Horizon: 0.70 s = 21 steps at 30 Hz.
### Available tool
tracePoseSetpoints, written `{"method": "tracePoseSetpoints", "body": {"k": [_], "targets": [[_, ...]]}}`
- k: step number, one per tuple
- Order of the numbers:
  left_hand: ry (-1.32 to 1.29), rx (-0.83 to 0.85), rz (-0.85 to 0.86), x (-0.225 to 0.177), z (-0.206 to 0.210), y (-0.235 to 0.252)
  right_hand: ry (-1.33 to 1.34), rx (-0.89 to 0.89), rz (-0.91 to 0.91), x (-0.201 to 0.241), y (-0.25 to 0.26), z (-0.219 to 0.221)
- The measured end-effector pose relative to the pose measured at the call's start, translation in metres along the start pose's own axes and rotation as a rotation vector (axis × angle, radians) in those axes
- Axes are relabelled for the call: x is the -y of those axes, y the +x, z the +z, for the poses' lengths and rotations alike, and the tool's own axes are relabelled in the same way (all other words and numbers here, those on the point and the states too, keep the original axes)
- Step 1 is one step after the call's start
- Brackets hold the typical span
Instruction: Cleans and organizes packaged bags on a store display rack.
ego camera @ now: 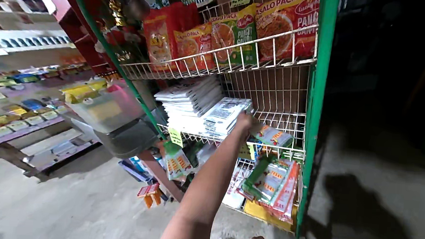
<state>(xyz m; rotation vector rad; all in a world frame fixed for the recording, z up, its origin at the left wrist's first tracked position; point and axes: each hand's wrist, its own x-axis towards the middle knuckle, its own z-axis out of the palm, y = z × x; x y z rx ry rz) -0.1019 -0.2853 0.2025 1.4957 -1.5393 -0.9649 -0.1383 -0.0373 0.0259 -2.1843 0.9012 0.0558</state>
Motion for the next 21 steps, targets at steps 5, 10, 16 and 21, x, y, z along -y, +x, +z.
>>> {"method": "tracePoseSetpoints", "body": {"k": [5, 10, 16, 21], "targets": [[0.267, -0.174, 0.788, 0.033, -0.028, -0.088, 0.060, 0.040, -0.016, 0.007, -0.012, -0.011], [0.664, 0.322, 0.901, 0.135, -0.003, -0.160, -0.002, 0.114, 0.035, 0.014, -0.009, -0.012], [0.801, 0.461, 0.115, 0.132, 0.054, -0.100, -0.023, 0.188, 0.007, 0.022, -0.002, -0.004], [0.838, 0.434, -0.169, 0.125, 0.075, -0.076, -0.013, 0.102, -0.022, 0.004, -0.003, 0.005]]}}
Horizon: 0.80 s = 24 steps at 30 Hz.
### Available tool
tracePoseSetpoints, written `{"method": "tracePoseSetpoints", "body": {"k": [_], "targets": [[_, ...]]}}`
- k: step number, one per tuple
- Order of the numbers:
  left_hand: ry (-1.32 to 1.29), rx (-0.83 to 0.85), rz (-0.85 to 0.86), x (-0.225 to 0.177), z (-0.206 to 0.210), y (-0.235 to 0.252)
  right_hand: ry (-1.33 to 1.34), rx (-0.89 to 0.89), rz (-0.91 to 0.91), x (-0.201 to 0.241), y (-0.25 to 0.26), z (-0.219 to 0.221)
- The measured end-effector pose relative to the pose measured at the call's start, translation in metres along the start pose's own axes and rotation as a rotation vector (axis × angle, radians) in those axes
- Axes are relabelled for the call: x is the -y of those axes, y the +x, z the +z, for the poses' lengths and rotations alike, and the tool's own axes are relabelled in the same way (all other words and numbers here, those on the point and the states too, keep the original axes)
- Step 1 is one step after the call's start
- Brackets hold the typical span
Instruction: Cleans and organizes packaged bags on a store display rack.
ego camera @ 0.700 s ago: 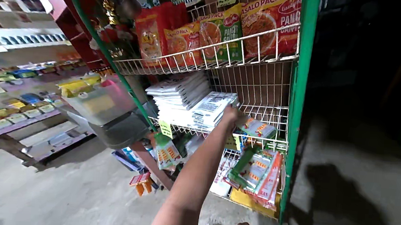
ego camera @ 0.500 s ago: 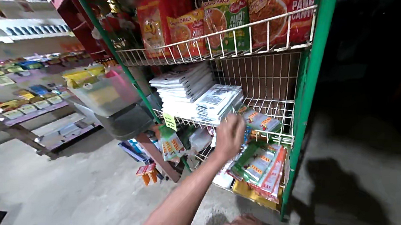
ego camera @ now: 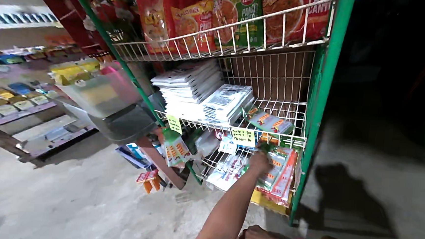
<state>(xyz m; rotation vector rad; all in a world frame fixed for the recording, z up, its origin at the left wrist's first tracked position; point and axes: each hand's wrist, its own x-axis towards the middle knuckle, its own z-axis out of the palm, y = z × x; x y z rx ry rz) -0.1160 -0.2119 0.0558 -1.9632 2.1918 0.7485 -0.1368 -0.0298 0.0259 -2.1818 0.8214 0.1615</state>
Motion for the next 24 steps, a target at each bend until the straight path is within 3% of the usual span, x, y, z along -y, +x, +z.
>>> {"method": "tracePoseSetpoints", "body": {"k": [4, 7, 12, 14, 17, 19, 20, 22, 24], "targets": [[-0.216, 0.046, 0.043, 0.022, 0.001, 0.018, -0.010, 0.026, 0.034, 0.005, -0.010, -0.010], [-0.553, 0.009, 0.160, 0.034, 0.002, 0.007, -0.023, 0.033, 0.030, 0.013, -0.018, -0.021], [-1.053, -0.001, 0.307, 0.070, 0.000, -0.059, 0.128, -0.122, -0.259, 0.001, -0.034, -0.023], [-1.219, 0.006, 0.280, 0.093, 0.008, -0.093, 0.209, -0.328, -0.459, -0.003, -0.043, -0.024], [-1.392, -0.023, 0.282, 0.128, 0.036, -0.139, 0.325, -0.978, -0.776, -0.001, -0.038, -0.022], [-1.444, -0.085, 0.363, 0.141, 0.060, -0.169, 0.141, -1.337, -0.722, 0.007, -0.026, -0.024], [-1.457, -0.090, 0.389, 0.142, 0.068, -0.181, 0.002, -1.371, -0.640, 0.009, -0.017, -0.021], [-1.354, -0.106, 0.492, 0.145, 0.080, -0.197, -0.262, -1.229, -0.495, 0.009, 0.006, -0.007], [-1.209, -0.133, 0.448, 0.146, 0.083, -0.207, -0.306, -1.070, -0.427, 0.005, 0.025, -0.003]]}}
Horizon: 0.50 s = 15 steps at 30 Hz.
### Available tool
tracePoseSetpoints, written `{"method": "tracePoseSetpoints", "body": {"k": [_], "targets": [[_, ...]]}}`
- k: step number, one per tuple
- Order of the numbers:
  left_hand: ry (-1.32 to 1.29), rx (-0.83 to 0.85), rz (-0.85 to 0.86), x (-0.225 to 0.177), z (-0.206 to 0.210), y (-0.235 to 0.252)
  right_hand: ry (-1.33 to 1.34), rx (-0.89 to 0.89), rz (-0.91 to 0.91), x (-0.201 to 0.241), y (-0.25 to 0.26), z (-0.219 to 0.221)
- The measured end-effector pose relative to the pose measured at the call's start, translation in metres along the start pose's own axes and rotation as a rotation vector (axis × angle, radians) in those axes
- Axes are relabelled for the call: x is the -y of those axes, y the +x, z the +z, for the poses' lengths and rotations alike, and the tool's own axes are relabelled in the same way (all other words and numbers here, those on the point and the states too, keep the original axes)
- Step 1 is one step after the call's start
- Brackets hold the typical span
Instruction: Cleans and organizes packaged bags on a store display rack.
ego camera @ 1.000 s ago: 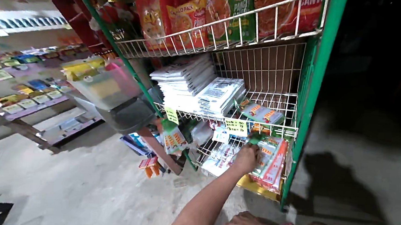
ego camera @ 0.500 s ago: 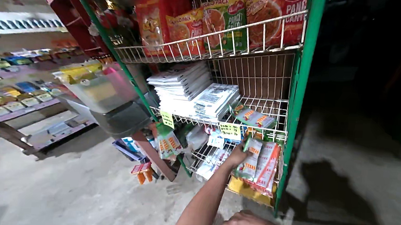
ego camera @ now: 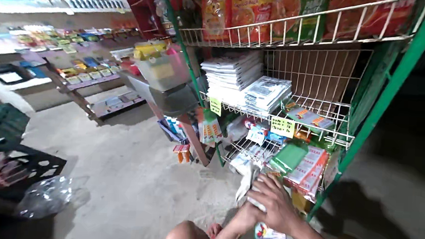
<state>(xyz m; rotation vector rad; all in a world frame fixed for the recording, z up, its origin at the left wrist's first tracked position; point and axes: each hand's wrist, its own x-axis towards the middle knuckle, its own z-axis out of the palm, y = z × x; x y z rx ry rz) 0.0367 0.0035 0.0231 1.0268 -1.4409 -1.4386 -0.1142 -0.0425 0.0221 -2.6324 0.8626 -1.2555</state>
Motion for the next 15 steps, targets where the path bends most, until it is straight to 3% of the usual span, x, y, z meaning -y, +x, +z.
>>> {"method": "tracePoseSetpoints", "body": {"k": [2, 5, 7, 9, 12, 15], "targets": [[0.162, 0.042, -0.047, -0.002, -0.003, -0.008, 0.166, 0.071, 0.146, -0.010, 0.005, 0.002], [0.175, 0.117, -0.061, -0.006, -0.014, -0.023, 0.465, 0.251, 0.543, -0.031, 0.019, -0.018], [0.156, 0.016, -0.005, -0.012, -0.019, -0.037, 0.463, 0.179, 0.729, -0.039, 0.026, -0.029], [0.087, -0.168, 0.100, -0.018, -0.024, -0.047, 0.488, 0.063, 0.718, -0.039, 0.027, -0.033], [-0.089, -0.329, 0.253, -0.019, -0.033, -0.048, 0.663, 0.324, 0.468, -0.028, 0.020, -0.032], [-0.199, -0.324, 0.255, -0.017, -0.038, -0.050, 0.741, 0.442, 0.430, -0.003, 0.013, -0.008]]}}
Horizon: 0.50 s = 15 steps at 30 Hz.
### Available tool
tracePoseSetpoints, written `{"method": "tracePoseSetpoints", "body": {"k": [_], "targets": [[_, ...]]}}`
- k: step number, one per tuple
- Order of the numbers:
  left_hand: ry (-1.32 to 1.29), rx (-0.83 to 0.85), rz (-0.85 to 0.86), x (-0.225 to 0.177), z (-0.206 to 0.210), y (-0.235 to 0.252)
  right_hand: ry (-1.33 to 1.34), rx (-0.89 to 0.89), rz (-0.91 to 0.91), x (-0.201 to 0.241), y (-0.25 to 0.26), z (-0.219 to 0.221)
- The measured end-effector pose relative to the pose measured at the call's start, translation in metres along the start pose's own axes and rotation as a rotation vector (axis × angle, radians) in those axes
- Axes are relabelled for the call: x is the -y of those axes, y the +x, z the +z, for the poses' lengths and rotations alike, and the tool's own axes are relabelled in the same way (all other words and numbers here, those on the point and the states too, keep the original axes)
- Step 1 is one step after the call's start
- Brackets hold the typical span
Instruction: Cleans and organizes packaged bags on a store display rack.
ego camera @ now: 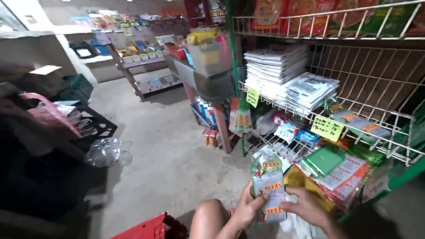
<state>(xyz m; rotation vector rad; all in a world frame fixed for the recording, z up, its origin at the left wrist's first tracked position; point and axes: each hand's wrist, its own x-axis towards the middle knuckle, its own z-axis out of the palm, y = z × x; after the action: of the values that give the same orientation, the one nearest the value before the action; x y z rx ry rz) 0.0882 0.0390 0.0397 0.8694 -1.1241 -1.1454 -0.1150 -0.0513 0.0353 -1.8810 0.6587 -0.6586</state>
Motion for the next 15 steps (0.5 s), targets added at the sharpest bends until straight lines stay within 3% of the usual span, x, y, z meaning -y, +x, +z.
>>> {"method": "tracePoseSetpoints", "body": {"k": [6, 11, 15], "targets": [[0.049, -0.101, -0.084, -0.020, -0.012, 0.009, -0.241, 0.052, -0.046, -0.012, 0.002, 0.011], [0.082, 0.000, 0.119, -0.022, -0.028, 0.018, -0.326, 0.023, -0.027, -0.018, 0.000, 0.005], [0.022, 0.098, 0.017, -0.028, -0.039, 0.019, -0.292, 0.048, -0.036, -0.019, 0.000, 0.003]]}}
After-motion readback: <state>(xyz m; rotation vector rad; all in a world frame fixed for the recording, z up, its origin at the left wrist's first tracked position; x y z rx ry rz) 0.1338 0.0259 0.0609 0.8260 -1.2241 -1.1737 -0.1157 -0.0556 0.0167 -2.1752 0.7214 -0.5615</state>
